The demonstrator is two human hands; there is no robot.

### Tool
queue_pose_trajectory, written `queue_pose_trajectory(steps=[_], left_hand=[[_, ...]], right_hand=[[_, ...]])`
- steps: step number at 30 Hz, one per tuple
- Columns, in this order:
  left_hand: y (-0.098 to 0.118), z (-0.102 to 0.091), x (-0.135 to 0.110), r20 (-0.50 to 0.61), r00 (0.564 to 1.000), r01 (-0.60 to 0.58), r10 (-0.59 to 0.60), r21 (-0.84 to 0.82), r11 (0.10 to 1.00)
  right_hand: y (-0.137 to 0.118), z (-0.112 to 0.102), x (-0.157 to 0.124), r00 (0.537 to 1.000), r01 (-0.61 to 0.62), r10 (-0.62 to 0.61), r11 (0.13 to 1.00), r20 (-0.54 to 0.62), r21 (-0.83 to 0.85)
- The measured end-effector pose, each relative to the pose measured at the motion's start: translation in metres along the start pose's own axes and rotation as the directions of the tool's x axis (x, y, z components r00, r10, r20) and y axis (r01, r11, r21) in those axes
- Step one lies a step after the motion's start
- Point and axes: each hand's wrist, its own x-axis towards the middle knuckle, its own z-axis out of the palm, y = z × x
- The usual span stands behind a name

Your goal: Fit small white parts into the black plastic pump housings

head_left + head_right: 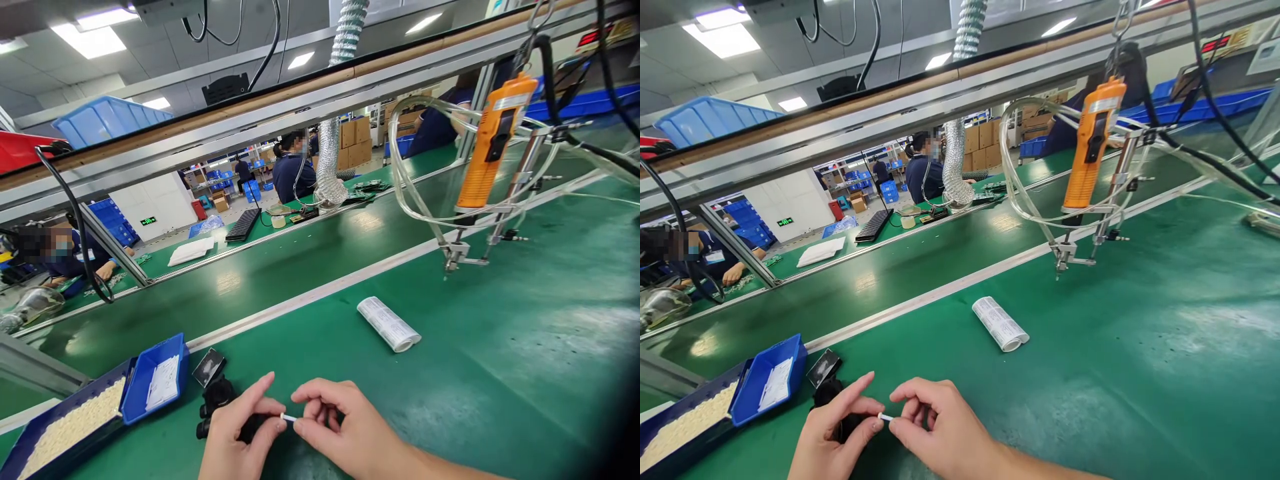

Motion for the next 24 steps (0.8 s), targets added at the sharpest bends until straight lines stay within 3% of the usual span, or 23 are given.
queue_pose_trajectory(steps=[4,10,13,18,22,24], left_hand=[[0.003,-0.001,0.002,-0.005,0.999,0.036,-0.036,0.014,0.999],[0.006,-0.002,0.001,0.005,0.999,-0.039,0.039,0.017,0.999],[0.004,0.001,-0.002,0.021,1.0,-0.007,0.008,-0.003,1.0],[0.002,-0.007,-0.003,0.122,0.992,0.034,-0.039,0.045,0.998],[0.006,-0.046,0.001,0.282,0.95,0.063,-0.133,0.244,0.968],[0.008,-0.065,0.004,0.38,0.905,0.047,-0.19,0.354,0.934]], right_hand=[[0.005,0.001,0.001,0.996,0.093,-0.093,0.996,-0.004,-0.012],[0.009,-0.001,0.001,0.97,0.242,-0.24,0.968,0.027,-0.062],[0.008,-0.002,0.002,0.96,0.281,-0.281,0.957,0.017,-0.067],[0.005,-0.002,0.004,0.976,0.2,-0.195,0.979,0.101,-0.04],[0.008,0.0,0.007,0.991,-0.027,0.001,0.981,0.136,0.191],[0.01,-0.001,0.01,0.993,-0.055,0.026,0.965,0.115,0.258]])
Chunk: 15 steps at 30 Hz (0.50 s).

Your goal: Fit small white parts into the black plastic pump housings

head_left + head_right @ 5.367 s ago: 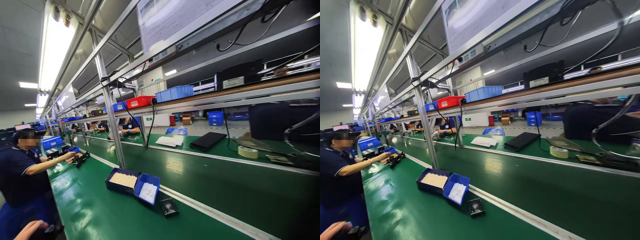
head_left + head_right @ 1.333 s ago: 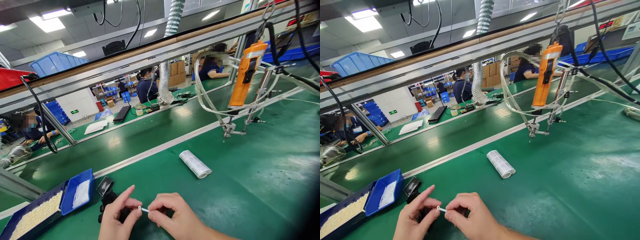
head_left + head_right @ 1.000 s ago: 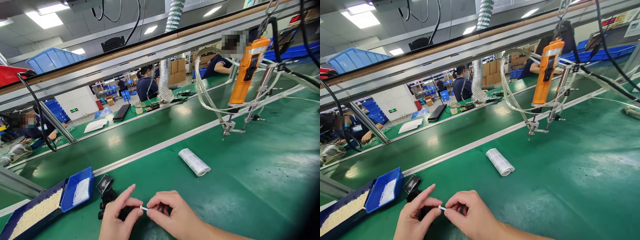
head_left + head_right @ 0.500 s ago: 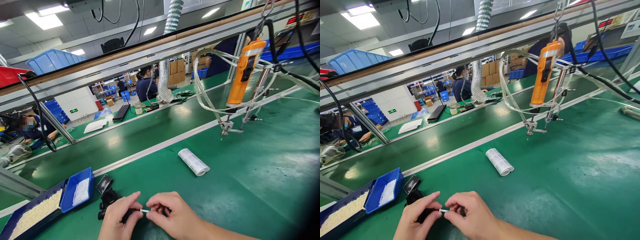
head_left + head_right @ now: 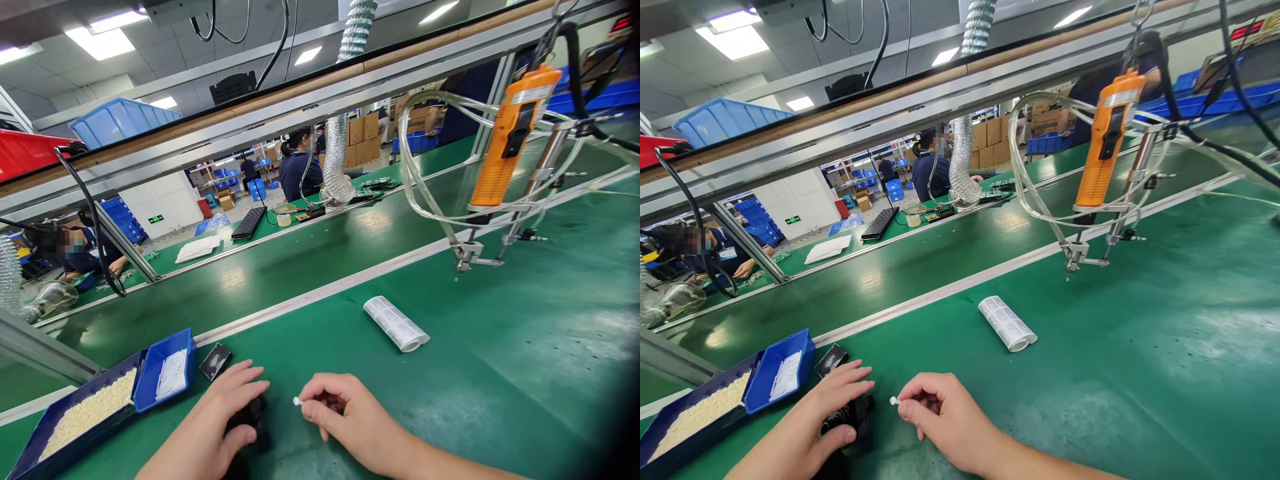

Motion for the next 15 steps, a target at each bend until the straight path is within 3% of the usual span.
queue_pose_trajectory(steps=[3,5,7,9,11,12,13,15], left_hand=[[-0.001,-0.01,0.004,0.121,0.992,0.013,-0.033,0.16,0.987],[0.004,-0.001,0.011,0.113,0.993,0.005,-0.032,0.232,0.973],[0.011,0.015,0.016,0.027,0.999,-0.032,0.027,0.208,0.978],[0.02,0.036,0.018,-0.127,0.99,-0.056,0.06,0.039,0.998],[0.029,0.054,0.018,-0.233,0.97,-0.02,-0.061,-0.329,0.944],[0.034,0.061,0.018,-0.216,0.959,0.034,-0.183,-0.555,0.831],[0.038,0.067,0.019,-0.136,0.943,0.1,-0.303,-0.755,0.648],[0.044,0.072,0.022,0.102,0.885,0.215,-0.454,-0.955,0.204]], right_hand=[[0.001,-0.003,0.004,0.999,0.012,-0.011,0.999,-0.035,0.029],[0.001,-0.003,0.004,0.999,0.007,-0.006,0.999,-0.039,0.033],[0.001,-0.002,0.003,0.999,0.009,-0.007,0.999,-0.049,0.04],[0.0,-0.001,0.001,0.997,0.03,-0.026,0.998,-0.071,0.056],[-0.003,-0.001,-0.001,0.992,0.067,-0.059,0.995,-0.112,0.068],[-0.004,-0.002,-0.002,0.988,0.087,-0.077,0.994,-0.133,0.065],[-0.005,-0.003,-0.003,0.984,0.104,-0.095,0.993,-0.151,0.054],[-0.007,-0.005,-0.004,0.977,0.133,-0.13,0.991,-0.171,0.007]])
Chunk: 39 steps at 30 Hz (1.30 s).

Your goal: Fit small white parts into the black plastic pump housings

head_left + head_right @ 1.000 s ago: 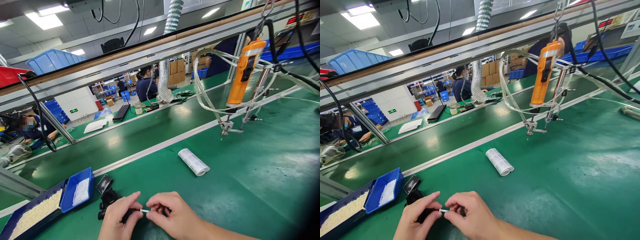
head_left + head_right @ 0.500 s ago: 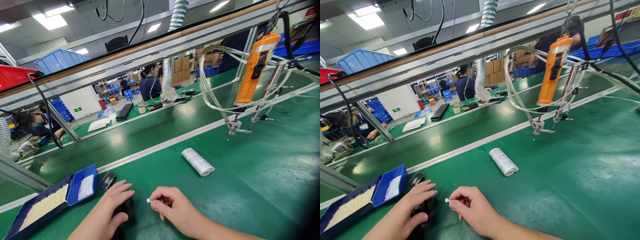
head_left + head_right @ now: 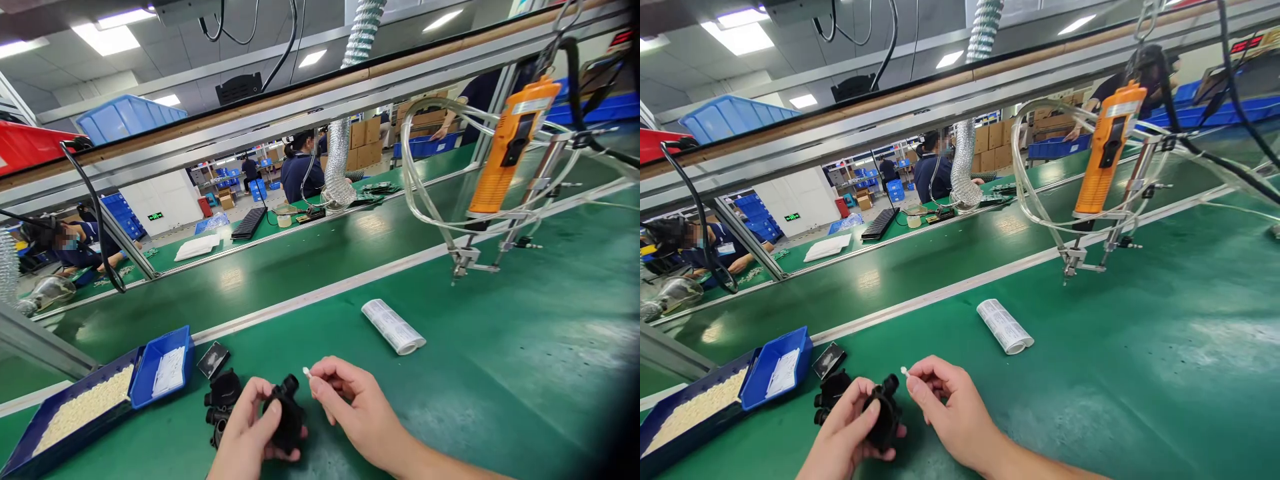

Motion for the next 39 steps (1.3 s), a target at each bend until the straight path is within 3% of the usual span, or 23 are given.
queue_pose_trajectory(steps=[1,3,14,22,28,33,35,39], left_hand=[[0.001,0.003,0.001,-0.008,0.995,0.102,-0.104,-0.141,0.985],[0.005,0.005,0.004,-0.017,0.982,0.178,-0.191,-0.29,0.94],[0.014,0.009,0.001,0.012,0.997,0.07,-0.072,-0.448,0.891],[0.002,0.004,0.004,0.02,0.999,0.046,-0.042,-0.373,0.927],[0.007,0.008,0.002,-0.022,0.999,0.02,-0.027,-0.267,0.964],[0.006,0.007,0.004,-0.063,0.997,0.034,-0.051,-0.243,0.969],[0.001,0.004,0.006,-0.099,0.995,0.007,-0.026,-0.187,0.982],[-0.006,0.002,0.006,-0.058,0.998,-0.036,0.034,-0.027,0.999]], right_hand=[[-0.001,-0.001,0.0,1.0,0.018,-0.018,0.999,-0.001,-0.029],[-0.001,-0.001,0.0,0.999,0.048,-0.047,0.995,0.01,-0.086],[-0.001,0.0,0.001,0.996,0.047,-0.029,0.97,0.08,-0.238],[-0.002,0.001,-0.002,0.979,0.176,-0.124,0.911,0.159,-0.373],[0.004,-0.001,-0.001,0.964,0.263,-0.206,0.844,0.17,-0.467],[0.003,-0.004,-0.002,0.917,0.398,-0.313,0.686,0.246,-0.61],[0.003,-0.006,-0.003,0.904,0.427,-0.319,0.616,0.285,-0.662],[0.012,-0.004,-0.003,0.866,0.49,-0.375,0.5,0.332,-0.714]])
